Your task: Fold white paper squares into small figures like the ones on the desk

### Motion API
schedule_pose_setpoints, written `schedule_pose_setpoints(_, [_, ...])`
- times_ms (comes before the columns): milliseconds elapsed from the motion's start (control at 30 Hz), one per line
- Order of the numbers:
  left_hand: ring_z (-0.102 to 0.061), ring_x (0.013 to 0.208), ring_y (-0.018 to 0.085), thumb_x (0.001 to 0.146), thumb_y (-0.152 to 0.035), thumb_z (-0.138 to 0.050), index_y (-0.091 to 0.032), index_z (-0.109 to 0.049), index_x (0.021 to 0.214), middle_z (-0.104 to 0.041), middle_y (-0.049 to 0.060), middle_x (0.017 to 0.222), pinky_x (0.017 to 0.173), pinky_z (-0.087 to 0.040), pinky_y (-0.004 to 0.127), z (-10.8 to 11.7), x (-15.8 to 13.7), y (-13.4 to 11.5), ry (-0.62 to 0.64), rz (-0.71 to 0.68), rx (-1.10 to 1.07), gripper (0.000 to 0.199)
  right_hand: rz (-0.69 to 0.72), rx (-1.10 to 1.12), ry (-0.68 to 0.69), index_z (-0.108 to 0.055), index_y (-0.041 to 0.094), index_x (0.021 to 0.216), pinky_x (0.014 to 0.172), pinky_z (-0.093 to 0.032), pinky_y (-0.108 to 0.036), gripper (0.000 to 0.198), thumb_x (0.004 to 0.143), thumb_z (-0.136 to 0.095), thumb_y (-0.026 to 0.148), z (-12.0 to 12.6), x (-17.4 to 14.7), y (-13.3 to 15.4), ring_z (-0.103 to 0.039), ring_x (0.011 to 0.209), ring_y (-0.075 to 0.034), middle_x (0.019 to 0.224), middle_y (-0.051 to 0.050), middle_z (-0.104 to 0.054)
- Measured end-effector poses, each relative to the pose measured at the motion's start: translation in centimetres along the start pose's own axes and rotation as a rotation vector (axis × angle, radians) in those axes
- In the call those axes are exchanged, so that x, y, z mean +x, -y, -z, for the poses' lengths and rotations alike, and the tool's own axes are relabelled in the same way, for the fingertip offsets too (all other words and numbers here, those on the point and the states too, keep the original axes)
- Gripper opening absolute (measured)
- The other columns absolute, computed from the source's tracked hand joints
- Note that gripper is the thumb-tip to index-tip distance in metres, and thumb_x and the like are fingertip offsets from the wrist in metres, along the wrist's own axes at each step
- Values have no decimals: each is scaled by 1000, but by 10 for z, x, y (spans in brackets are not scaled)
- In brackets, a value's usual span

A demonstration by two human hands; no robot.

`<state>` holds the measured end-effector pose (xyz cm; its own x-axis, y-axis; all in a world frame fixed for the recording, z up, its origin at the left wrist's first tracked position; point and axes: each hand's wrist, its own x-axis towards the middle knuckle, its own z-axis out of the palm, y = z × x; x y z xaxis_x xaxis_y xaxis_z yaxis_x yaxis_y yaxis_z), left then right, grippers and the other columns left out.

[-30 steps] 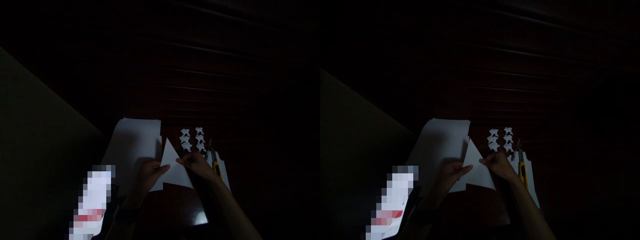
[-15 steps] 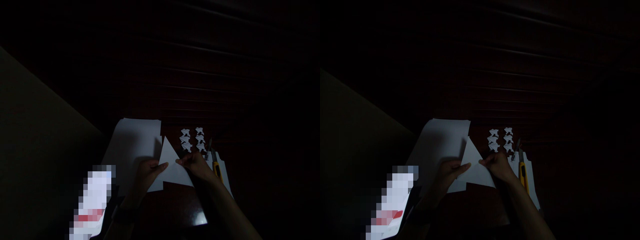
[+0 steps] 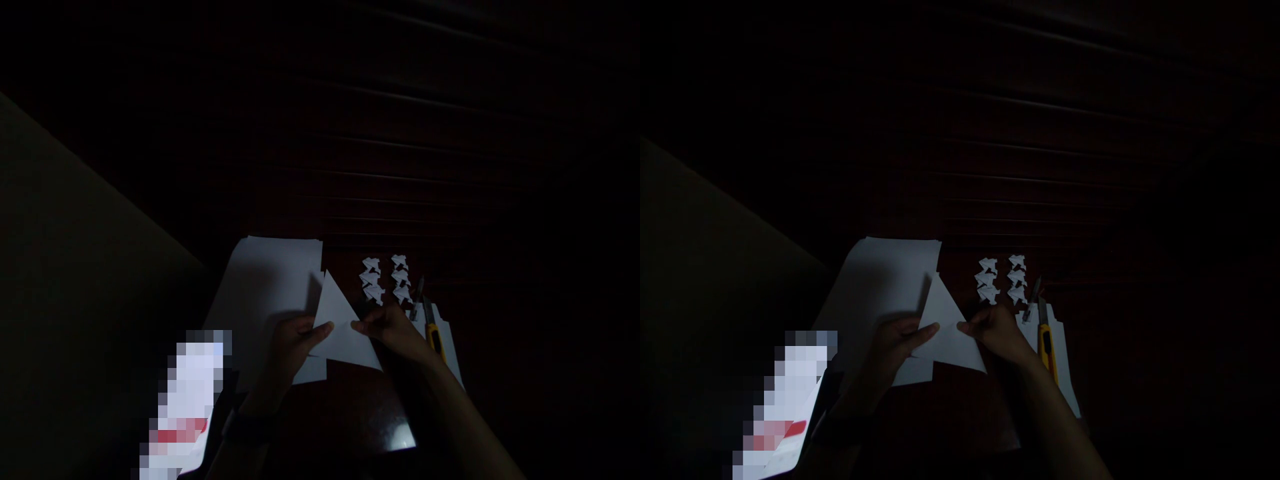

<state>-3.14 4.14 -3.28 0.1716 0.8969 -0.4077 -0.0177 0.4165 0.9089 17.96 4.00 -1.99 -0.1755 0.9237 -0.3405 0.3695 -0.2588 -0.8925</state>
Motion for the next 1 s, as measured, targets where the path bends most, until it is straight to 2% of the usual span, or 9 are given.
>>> schedule_pose_setpoints(233, [-61,54,17,76,-43,-61,-16,-67,71,-66,2,62,48,-44,24,1,2,2,-14,-69,120,28,-15,28,-33,-66,12,61,47,-30,-22,33,71,-66,44,-2,0,1,-39,49,-9,53,2,-52])
schedule_pose_setpoints(400, [-65,72,20,75,-36,-64,-17,-64,94,-69,5,88,61,-50,28,-10,-4,-6,88,-134,-35,27,-10,-18,-29,-60,13,53,44,-24,-22,34,70,-66,42,-6,2,2,-33,46,-8,48,5,-42])
schedule_pose_setpoints(533, [-66,80,23,70,-30,-70,-16,-62,101,-69,7,95,68,-52,32,-12,-3,-3,74,-181,-38,36,5,-56,-40,-60,14,53,44,-24,-22,32,71,-65,39,-8,3,2,-33,45,-7,47,5,-42])
schedule_pose_setpoints(667, [-67,80,25,63,-28,-75,-16,-62,100,-70,8,93,67,-53,33,-11,-2,0,23,-157,-18,41,26,-31,-17,-64,14,56,45,-28,-22,31,72,-64,40,-8,2,3,-39,47,-9,50,3,-50])
schedule_pose_setpoints(767, [-67,76,24,64,-30,-73,-16,-64,97,-72,7,90,65,-53,32,-11,-4,-2,5,-116,-59,37,20,1,8,-67,13,60,46,-30,-22,32,72,-65,42,-7,1,4,-41,48,-9,52,2,-54])
schedule_pose_setpoints(900, [-68,70,24,65,-30,-73,-15,-66,91,-72,7,84,60,-52,31,-9,-6,-3,-3,-57,-66,31,11,29,20,-68,12,60,46,-29,-22,32,71,-66,43,-5,0,2,-40,48,-9,52,2,-54])
schedule_pose_setpoints(1000, [-67,64,23,66,-29,-72,-14,-67,87,-72,7,80,56,-51,30,-8,-6,0,43,-10,-108,27,4,54,40,-67,12,60,46,-29,-22,31,71,-66,41,-5,1,1,-39,47,-8,51,2,-52])
